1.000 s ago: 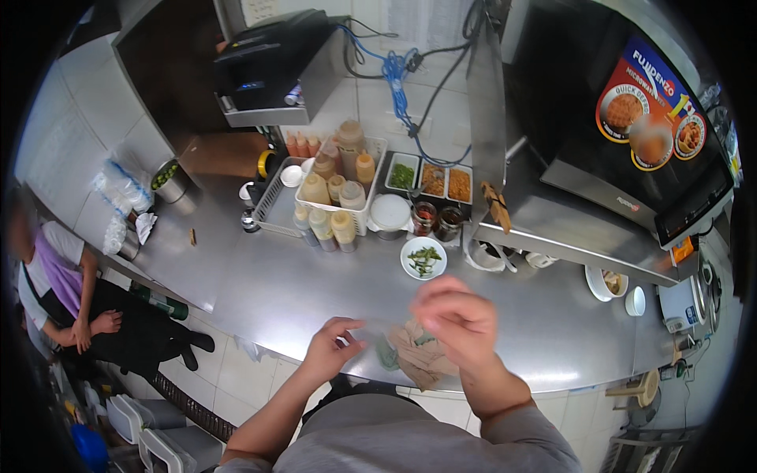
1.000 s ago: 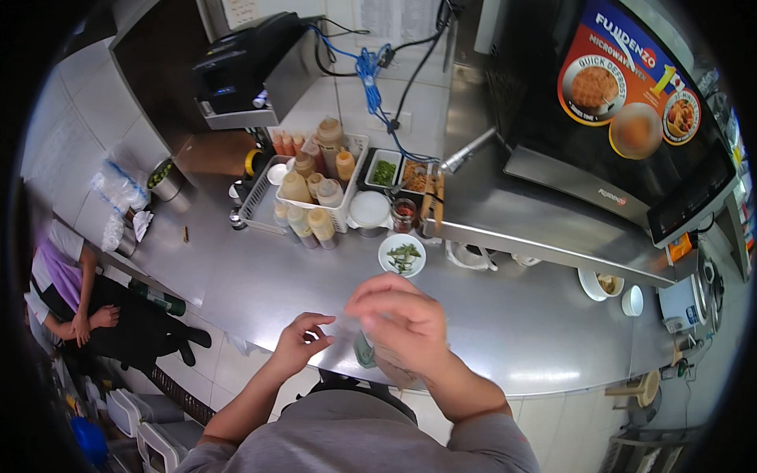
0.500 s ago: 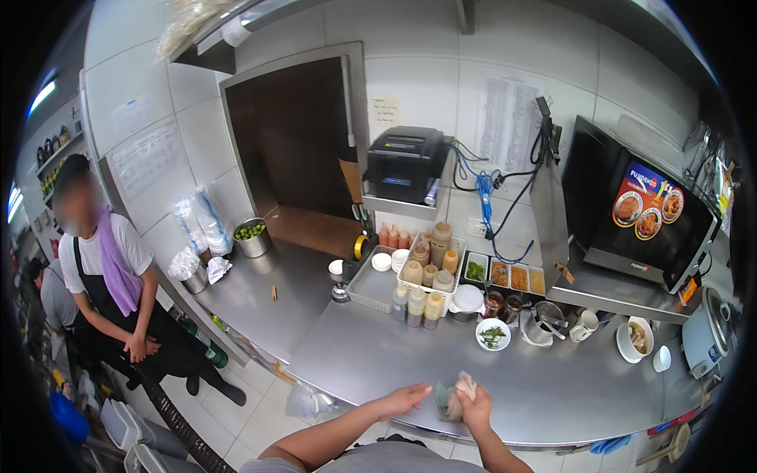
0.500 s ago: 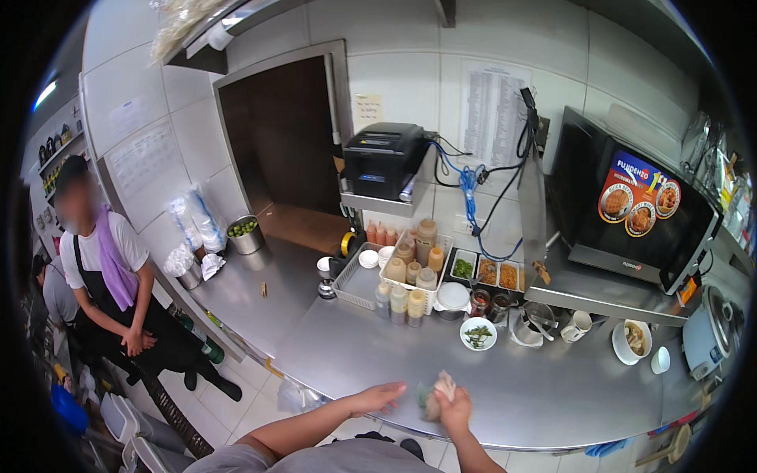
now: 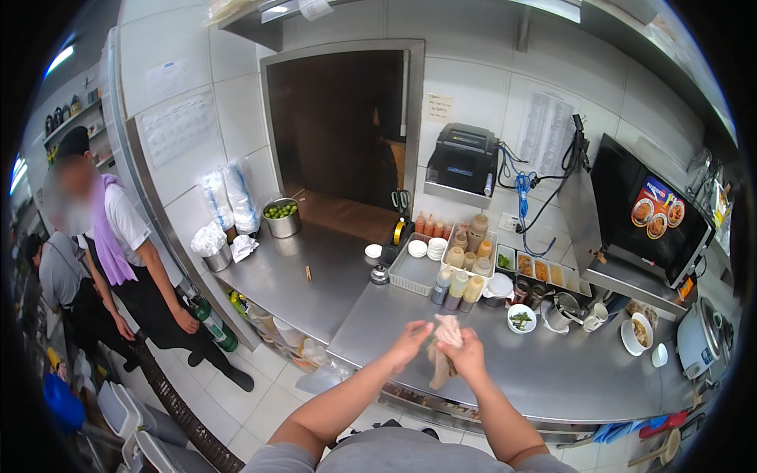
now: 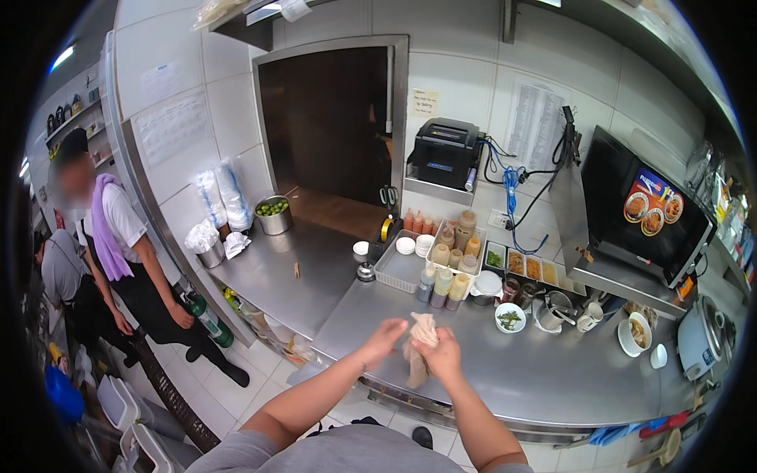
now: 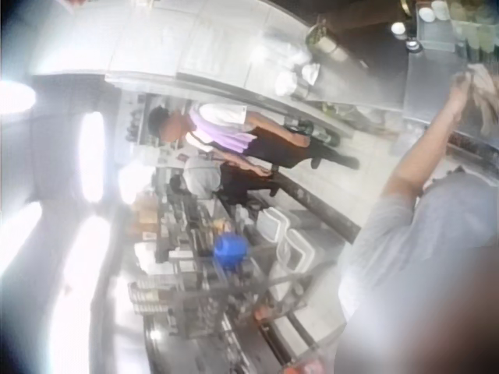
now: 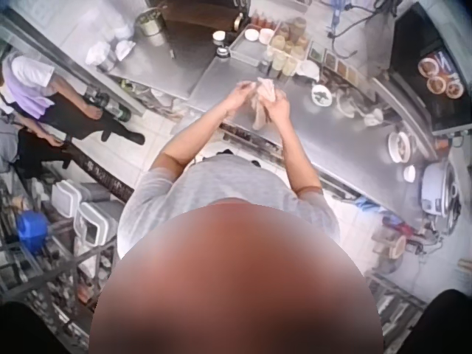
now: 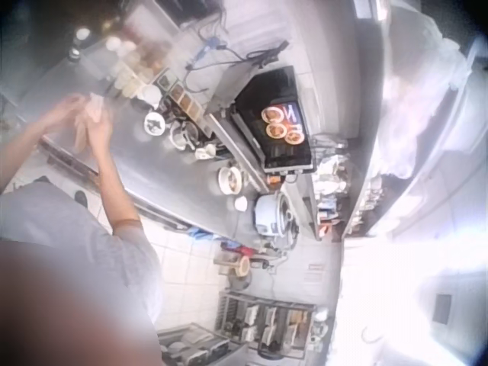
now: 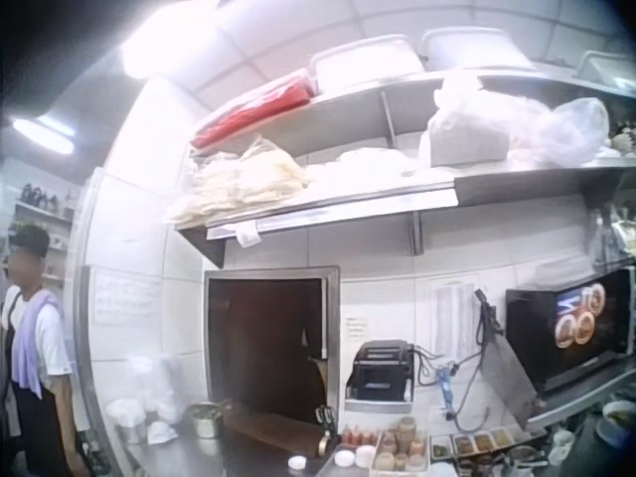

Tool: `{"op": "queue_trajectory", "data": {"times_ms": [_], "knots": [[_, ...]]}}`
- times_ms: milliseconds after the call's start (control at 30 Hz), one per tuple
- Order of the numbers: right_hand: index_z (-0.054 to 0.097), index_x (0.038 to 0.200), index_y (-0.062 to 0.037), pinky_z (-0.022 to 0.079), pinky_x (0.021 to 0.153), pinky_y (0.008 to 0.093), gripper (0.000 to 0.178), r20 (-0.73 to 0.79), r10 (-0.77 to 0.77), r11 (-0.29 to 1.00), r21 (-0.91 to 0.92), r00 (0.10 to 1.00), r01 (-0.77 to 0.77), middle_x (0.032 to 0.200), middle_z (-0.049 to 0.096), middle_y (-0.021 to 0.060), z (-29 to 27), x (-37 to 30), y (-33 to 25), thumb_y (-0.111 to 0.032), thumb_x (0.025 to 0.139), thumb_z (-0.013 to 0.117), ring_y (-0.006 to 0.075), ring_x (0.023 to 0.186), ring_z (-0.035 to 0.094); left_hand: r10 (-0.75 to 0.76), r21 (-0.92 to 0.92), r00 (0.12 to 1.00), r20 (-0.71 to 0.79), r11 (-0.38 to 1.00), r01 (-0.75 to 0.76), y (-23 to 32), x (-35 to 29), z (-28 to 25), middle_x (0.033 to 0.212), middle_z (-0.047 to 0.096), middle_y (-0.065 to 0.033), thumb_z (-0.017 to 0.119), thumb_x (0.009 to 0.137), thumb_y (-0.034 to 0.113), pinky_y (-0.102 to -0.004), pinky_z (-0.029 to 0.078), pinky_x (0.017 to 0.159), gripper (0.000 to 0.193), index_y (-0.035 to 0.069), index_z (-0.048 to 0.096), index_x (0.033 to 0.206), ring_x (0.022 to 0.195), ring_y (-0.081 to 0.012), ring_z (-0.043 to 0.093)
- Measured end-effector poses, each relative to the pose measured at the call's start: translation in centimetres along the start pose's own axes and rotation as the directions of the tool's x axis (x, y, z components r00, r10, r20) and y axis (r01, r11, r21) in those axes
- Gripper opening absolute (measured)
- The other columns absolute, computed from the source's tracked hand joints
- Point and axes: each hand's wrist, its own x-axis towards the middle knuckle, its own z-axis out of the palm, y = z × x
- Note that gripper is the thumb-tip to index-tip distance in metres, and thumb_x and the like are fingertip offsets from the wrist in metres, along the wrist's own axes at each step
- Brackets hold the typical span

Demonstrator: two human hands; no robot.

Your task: The person assembles a food dish in a commercial kitchen. They place green vegetables into a small bowl, retrieve a container of fried food, and arrange the fried pieces into a white serving dish. They then add more green vegetables on top of the fried food.

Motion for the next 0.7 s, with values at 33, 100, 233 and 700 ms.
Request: {"op": "queue_trajectory", "data": {"times_ms": [33, 100, 233, 700], "knots": [[0.059, 0.104, -0.0021, 0.047, 0.081, 0.0363, 0.053, 0.105, 0.03, 0.991, -0.131, 0.994, -0.016, 0.101, 0.06, 0.0154, 0.3, 0.9, 1.1, -0.034, 0.067, 0.079, 0.0299, 0.093, 0.06, 0.033, 0.069, 0.999, -0.039, 0.997, -0.03, -1.2, -0.6, -1.4, 0.123, 0.05, -0.0136, 0.062, 0.085, 0.043, -0.0337, 0.044, 0.086, 0.064, 0.01, 0.036, 0.134, 0.112, -0.0205, 0.049], [0.053, 0.122, -0.0089, 0.035, 0.098, 0.0463, 0.072, 0.254, 0.048, 0.947, -0.319, 0.966, 0.037, 0.127, 0.047, 0.0203, 1.4, 1.3, 4.0, -0.049, 0.067, 0.074, 0.0363, 0.12, 0.044, 0.111, 0.204, 0.989, -0.097, 0.975, -0.089, -3.2, -2.0, -5.3, 0.126, 0.049, -0.0125, 0.062, 0.084, 0.045, -0.0368, 0.043, 0.089, 0.065, 0.013, 0.038, 0.135, 0.114, -0.023, 0.048], [0.038, 0.139, -0.0201, 0.015, 0.108, 0.058, 0.082, 0.429, -0.041, 0.822, -0.499, 0.903, 0.274, 0.146, 0.026, 0.0186, 6.4, 0.6, 10.5, -0.061, 0.072, 0.062, 0.0381, 0.136, 0.02, 0.16, 0.31, 0.94, -0.3, 0.949, -0.062, -9.7, -7.8, -13.2, 0.097, 0.063, -0.0136, 0.069, 0.08, 0.023, -0.0305, 0.048, 0.074, 0.046, 0.002, 0.055, 0.119, 0.083, -0.0179, 0.059], [0.046, 0.133, -0.022, 0.012, 0.106, 0.0648, 0.062, 0.625, -0.164, 0.854, -0.296, 0.763, 0.427, 0.147, 0.03, 0.0108, 24.7, 4.0, 1.6, -0.037, 0.075, 0.063, 0.038, 0.135, 0.023, -0.218, -0.141, 0.648, -0.73, 0.976, 0.169, -19.1, -22.1, -15.1, 0.108, 0.058, -0.0048, 0.057, 0.087, 0.013, -0.0342, 0.049, 0.076, 0.028, 0.006, 0.056, 0.114, 0.096, -0.0164, 0.055]]}}
